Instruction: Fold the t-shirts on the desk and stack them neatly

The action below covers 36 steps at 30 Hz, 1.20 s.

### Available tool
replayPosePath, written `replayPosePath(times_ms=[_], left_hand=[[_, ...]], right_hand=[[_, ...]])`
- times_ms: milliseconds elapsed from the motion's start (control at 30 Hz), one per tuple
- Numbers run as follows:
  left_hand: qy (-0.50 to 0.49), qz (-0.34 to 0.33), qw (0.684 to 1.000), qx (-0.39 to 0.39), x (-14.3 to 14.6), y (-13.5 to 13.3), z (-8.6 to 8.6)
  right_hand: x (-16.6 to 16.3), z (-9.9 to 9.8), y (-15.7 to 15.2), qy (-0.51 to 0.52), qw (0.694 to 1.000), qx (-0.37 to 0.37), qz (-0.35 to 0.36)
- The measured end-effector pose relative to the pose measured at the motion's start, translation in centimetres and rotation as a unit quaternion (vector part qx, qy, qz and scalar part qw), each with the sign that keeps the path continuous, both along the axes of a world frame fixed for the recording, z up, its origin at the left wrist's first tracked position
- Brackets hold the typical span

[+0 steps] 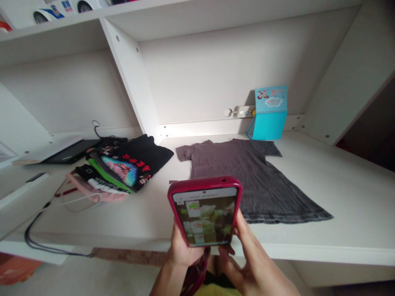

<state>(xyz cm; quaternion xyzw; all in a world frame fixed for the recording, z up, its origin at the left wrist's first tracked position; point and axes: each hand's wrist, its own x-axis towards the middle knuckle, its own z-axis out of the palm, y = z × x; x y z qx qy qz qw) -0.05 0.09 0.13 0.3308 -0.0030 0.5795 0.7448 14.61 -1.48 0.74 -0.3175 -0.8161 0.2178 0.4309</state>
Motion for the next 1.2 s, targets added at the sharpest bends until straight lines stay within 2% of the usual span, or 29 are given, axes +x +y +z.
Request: replayPosePath(times_ms=[300, 667, 867, 1200], left_hand=[[0.024, 0.024, 0.999, -0.023, 0.0, 0.0, -0.1], [0.013, 0.001, 1.0, 0.003, 0.0, -0.2, 0.2], [0.023, 0.014, 1.0, -0.004, 0.0, -0.1, 0.1], [0.035, -0.012, 0.999, -0.022, -0.2, -0.2, -0.3]], right_hand=[[0.8, -1.4, -0.4, -0.03, 0.999, -0.014, -0.01], [0.4, 0.1, -0.3, -0.01, 1.0, 0.022, -0.012], [0.2, -0.1, -0.6, 0.011, 1.0, -0.006, -0.022], [0.3, -1.1, -1.0, 0.006, 0.998, -0.029, -0.054]])
